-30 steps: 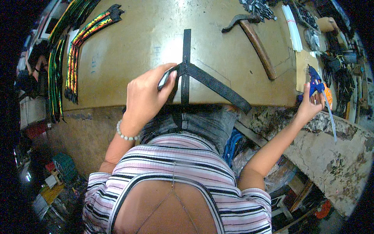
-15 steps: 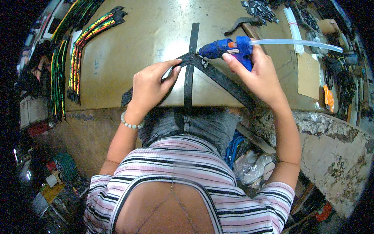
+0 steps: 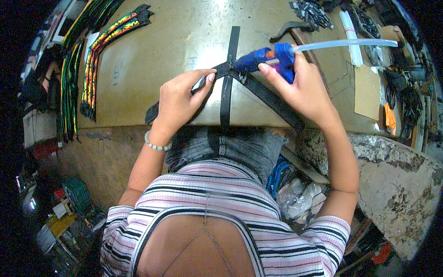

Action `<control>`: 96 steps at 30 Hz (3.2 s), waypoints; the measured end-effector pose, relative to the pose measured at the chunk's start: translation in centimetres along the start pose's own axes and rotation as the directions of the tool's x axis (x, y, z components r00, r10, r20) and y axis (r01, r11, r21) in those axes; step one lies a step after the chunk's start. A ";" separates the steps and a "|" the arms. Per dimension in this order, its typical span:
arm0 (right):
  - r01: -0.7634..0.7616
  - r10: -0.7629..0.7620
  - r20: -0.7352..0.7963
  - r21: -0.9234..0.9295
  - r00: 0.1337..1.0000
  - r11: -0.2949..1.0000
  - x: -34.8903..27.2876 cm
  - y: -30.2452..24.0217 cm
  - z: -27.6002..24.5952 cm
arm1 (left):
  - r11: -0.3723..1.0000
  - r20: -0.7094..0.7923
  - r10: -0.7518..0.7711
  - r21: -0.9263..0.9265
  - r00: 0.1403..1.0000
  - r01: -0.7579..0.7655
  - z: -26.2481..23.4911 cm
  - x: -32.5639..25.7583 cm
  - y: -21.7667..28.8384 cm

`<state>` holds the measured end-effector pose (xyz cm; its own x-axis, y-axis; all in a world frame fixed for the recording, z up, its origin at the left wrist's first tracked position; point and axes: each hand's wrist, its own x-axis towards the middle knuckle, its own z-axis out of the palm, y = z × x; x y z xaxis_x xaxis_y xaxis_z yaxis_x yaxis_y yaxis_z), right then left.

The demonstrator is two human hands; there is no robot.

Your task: The person assembles a strap by applying hot glue to a black webbing strip, attaching a colorful patterned fabric piece, and securing a small white tag. The person repeats this process for multiple strap units on a workbench.

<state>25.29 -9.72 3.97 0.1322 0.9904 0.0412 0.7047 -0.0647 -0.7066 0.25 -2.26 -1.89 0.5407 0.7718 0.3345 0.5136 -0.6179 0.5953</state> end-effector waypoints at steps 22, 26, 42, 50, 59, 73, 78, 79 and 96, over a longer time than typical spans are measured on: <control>-0.851 0.548 -0.658 -0.325 0.517 0.413 -8.8 13.4 -11.5 | 0.409 0.110 -0.363 -0.874 0.925 0.264 -4.1 0.8 2.2; -0.528 0.416 -0.585 -0.025 0.696 0.849 -8.2 3.9 -4.7 | 0.413 0.155 -0.315 -0.866 0.936 0.283 -3.3 0.9 4.1; -0.111 0.207 0.040 0.932 0.978 0.346 -3.7 -4.1 7.7 | 0.466 0.376 -0.329 -0.733 0.866 0.495 -2.8 -1.5 1.7; -0.197 0.079 0.208 0.972 0.975 -0.128 -4.1 -3.3 9.3 | 0.372 0.355 -0.277 -0.817 0.893 0.440 -2.2 -0.8 2.0; -0.243 0.064 0.254 0.958 0.965 -0.151 -4.5 -2.4 10.8 | 0.265 0.455 -0.156 -0.836 0.877 0.480 -1.7 -0.5 2.3; -0.089 0.100 0.056 0.926 0.993 0.367 -4.8 -3.9 7.9 | 0.693 0.276 -0.202 -0.638 0.940 0.336 -3.5 -0.3 3.9; -0.047 0.130 0.005 0.945 0.992 0.325 -4.8 -4.1 8.3 | 0.722 0.249 -0.260 -0.592 0.933 0.358 -3.5 -0.4 4.5; -0.053 0.153 -0.003 0.932 0.988 0.360 -4.8 -4.1 8.4 | 0.731 0.241 -0.264 -0.581 0.934 0.357 -3.5 -0.4 4.5; -0.051 0.207 -0.021 0.940 0.978 0.337 -4.6 -3.8 8.9 | 0.707 0.316 -0.306 -0.557 0.898 0.437 -3.1 -0.7 3.8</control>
<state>15.81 -12.96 0.16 0.2904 0.9526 -0.0911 -0.4247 0.0430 -0.9043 -0.26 -4.67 2.38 0.5386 0.8350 -0.1124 0.2282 -0.0162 0.9735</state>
